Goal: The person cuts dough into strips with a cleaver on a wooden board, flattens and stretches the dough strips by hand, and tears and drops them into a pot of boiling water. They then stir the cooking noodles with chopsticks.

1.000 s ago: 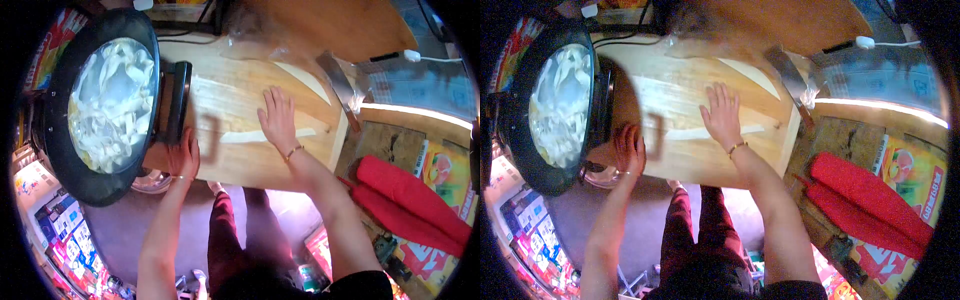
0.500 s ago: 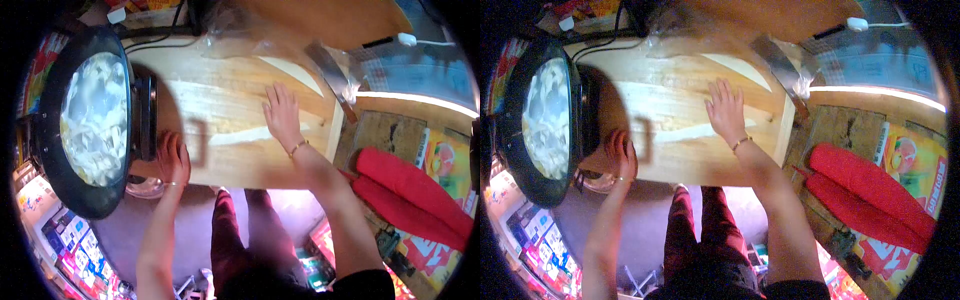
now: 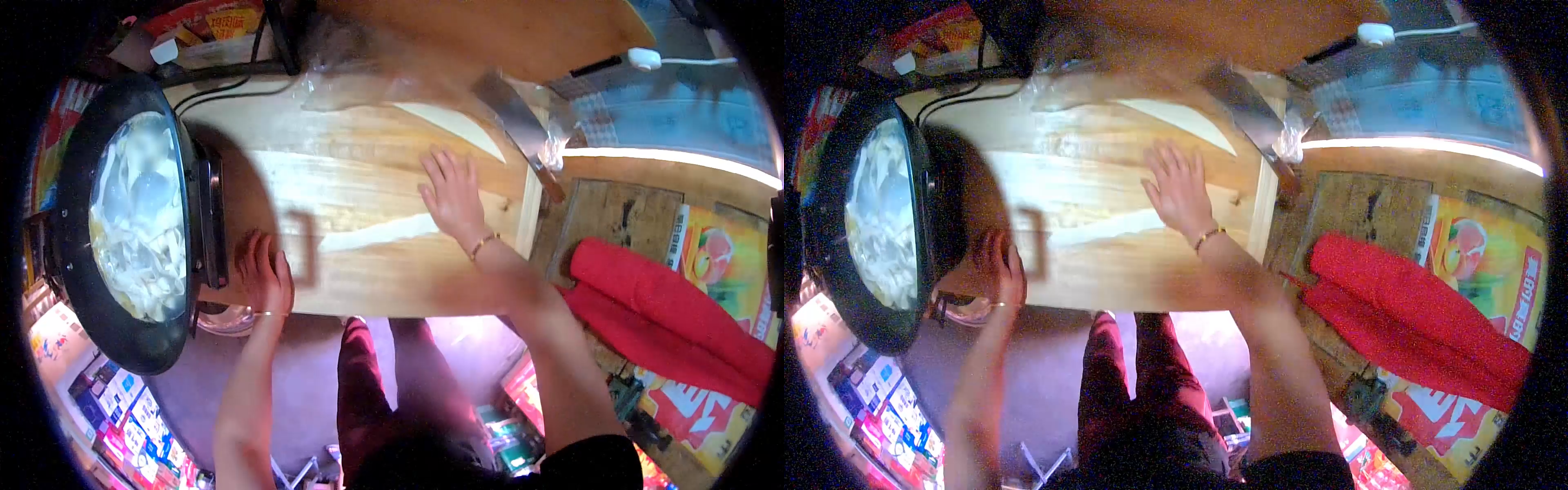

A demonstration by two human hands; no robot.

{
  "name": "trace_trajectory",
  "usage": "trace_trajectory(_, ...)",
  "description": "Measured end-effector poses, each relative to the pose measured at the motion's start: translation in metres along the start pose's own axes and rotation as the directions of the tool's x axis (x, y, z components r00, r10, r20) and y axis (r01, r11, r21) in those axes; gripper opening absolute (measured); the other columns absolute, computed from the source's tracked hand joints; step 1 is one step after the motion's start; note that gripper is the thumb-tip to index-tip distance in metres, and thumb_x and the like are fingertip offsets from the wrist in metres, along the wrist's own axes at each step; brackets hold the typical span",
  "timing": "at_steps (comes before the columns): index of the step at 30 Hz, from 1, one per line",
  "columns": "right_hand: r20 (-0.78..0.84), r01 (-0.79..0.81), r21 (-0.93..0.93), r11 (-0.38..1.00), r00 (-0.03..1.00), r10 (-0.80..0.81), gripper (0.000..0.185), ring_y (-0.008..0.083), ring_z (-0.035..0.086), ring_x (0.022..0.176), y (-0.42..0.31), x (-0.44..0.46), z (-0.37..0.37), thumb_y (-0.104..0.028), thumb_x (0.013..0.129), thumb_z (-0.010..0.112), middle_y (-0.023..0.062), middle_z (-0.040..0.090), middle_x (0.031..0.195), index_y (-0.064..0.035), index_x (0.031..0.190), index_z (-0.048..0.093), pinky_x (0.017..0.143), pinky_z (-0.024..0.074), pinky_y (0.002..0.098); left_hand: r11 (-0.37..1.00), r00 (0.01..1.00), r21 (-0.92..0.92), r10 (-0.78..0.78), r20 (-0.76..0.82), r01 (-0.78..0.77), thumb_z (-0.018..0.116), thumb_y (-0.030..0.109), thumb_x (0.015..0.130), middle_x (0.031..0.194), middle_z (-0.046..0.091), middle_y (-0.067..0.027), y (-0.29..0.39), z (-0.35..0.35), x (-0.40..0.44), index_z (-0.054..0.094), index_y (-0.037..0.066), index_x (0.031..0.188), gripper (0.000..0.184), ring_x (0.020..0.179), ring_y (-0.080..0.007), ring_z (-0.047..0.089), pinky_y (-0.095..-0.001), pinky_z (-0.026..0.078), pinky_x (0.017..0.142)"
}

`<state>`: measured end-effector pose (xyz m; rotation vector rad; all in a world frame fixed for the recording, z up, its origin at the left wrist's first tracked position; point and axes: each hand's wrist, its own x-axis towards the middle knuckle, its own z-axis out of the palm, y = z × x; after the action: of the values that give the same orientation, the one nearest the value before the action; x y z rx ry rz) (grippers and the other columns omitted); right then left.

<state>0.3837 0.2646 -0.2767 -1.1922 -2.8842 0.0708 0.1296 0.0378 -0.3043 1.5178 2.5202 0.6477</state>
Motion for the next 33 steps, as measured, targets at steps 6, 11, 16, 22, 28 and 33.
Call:
trace_trajectory(6, 0.042, 0.047, -0.009, 0.999, 0.998, -0.047, 0.046, 0.0221, 0.025, 0.125, 0.015, -0.005, -0.008, -0.033, 0.086, 0.043, 0.0076, 0.034, 0.132, -0.0109, 0.125, 0.037, 0.102, 0.0117, 0.0517, 0.998, 0.999, 0.034, 0.046, -0.026, -0.045, 0.051, 0.014, 0.080, 0.119, 0.043, -0.0134, 0.005, -0.005, 0.004, 0.048, 0.003, 0.109, 0.030, 0.115, -0.0339, 0.034, -0.0461, 0.024, 0.098)
trace_trajectory(11, 0.018, 0.004, -0.037, 0.999, 1.000, -0.003, 0.046, 0.0227, 0.023, 0.126, 0.029, -0.015, 0.003, -0.033, 0.086, 0.043, 0.0081, 0.031, 0.133, -0.0099, 0.125, 0.037, 0.102, 0.0083, 0.0533, 0.999, 1.000, -0.049, 0.004, -0.007, -0.005, 0.050, 0.014, 0.081, 0.119, 0.043, -0.0147, 0.001, 0.003, -0.003, 0.048, 0.003, 0.109, 0.030, 0.114, -0.0346, 0.035, -0.0462, 0.024, 0.097)
trace_trajectory(16, -0.090, -0.154, 0.007, 0.988, 0.984, 0.154, 0.047, 0.0265, 0.022, 0.127, 0.038, -0.014, 0.001, -0.020, 0.081, 0.049, 0.0123, 0.028, 0.133, -0.0081, 0.124, 0.036, 0.102, 0.0081, 0.0525, 0.999, 0.999, -0.042, 0.016, -0.032, -0.017, 0.049, 0.013, 0.081, 0.119, 0.042, -0.0163, 0.002, 0.003, 0.001, 0.048, 0.002, 0.108, 0.030, 0.114, -0.0354, 0.034, -0.0461, 0.024, 0.097)
trace_trajectory(22, 0.040, -0.213, -0.117, 0.970, 0.975, 0.219, 0.049, 0.0234, 0.017, 0.129, 0.050, -0.016, 0.000, -0.028, 0.082, 0.048, 0.0102, 0.024, 0.137, -0.0101, 0.126, 0.036, 0.102, 0.0035, 0.0535, 0.999, 0.998, -0.028, 0.037, -0.042, -0.038, 0.049, 0.013, 0.081, 0.119, 0.042, -0.0172, 0.003, 0.003, 0.003, 0.049, 0.000, 0.108, 0.030, 0.113, -0.0364, 0.035, -0.0465, 0.025, 0.097)
trace_trajectory(28, -0.122, -0.240, -0.137, 0.961, 0.967, 0.224, 0.047, 0.0238, 0.021, 0.127, 0.062, -0.017, 0.008, -0.026, 0.081, 0.050, 0.0114, 0.029, 0.133, -0.0088, 0.124, 0.037, 0.102, 0.0072, 0.0527, 1.000, 0.999, 0.001, 0.020, -0.035, -0.020, 0.050, 0.013, 0.079, 0.118, 0.044, -0.0172, 0.001, 0.004, 0.003, 0.049, 0.000, 0.107, 0.031, 0.113, -0.0364, 0.036, -0.0463, 0.026, 0.097)
trace_trajectory(33, -0.115, -0.224, -0.210, 0.952, 0.972, 0.203, 0.046, 0.0238, 0.028, 0.122, 0.072, -0.026, 0.005, -0.018, 0.079, 0.053, 0.0140, 0.034, 0.128, -0.0055, 0.121, 0.039, 0.102, 0.0105, 0.0513, 1.000, 0.998, 0.019, -0.012, -0.056, 0.013, 0.051, 0.014, 0.079, 0.118, 0.045, -0.0140, -0.003, 0.010, 0.000, 0.051, 0.004, 0.108, 0.030, 0.112, -0.0334, 0.039, -0.0462, 0.028, 0.096)
